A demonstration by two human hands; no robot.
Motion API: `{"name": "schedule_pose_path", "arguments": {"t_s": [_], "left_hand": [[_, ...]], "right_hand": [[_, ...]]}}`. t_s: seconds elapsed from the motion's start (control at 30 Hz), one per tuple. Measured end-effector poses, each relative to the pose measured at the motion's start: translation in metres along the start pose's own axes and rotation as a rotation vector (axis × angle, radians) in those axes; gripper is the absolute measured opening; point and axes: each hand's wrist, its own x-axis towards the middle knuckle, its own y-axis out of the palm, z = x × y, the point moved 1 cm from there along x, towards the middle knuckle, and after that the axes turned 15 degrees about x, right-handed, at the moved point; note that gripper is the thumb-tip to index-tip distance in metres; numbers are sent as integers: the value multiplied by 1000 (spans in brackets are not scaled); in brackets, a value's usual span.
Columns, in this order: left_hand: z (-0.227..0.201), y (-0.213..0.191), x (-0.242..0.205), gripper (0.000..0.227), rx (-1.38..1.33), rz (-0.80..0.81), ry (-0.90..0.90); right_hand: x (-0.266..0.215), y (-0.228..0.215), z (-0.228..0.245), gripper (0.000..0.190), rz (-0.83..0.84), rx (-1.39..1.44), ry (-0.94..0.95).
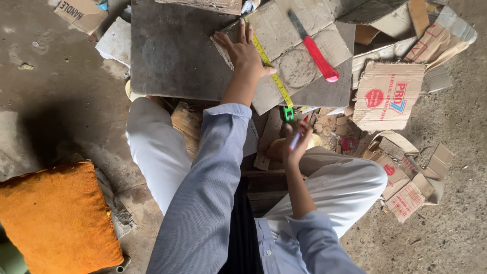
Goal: The person sits on the floor and uses a red utility knife to scrape a flat cardboard piece. They then use a tape measure and a red marker to measure and mark lines on the cardboard. The person repeats measuring and marking on different sections of the cardboard.
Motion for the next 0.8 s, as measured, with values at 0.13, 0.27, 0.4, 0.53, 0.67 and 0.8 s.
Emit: {"name": "schedule_pose_path", "arguments": {"t_s": [0.13, 0.27, 0.4, 0.53, 0.67, 0.8], "left_hand": [[2, 5, -5, 137, -48, -65, 28], [3, 2, -6, 135, -54, -74, 47], [8, 6, -12, 141, -110, -119, 54], [9, 12, -12, 125, -157, -202, 44], [26, 27, -17, 124, -143, -253, 91], [29, 30, -22, 124, -145, -140, 83]], "right_hand": [[15, 21, 8, 56, 361, 77, -25], [28, 28, -3, 36, 246, -24, 85], [19, -3, 0, 37, 315, -81, -98], [13, -29, 34, 36, 268, -202, -306], [24, -50, 62, 34, 275, -380, -597], [31, -50, 97, 34, 356, -326, -730]]}}
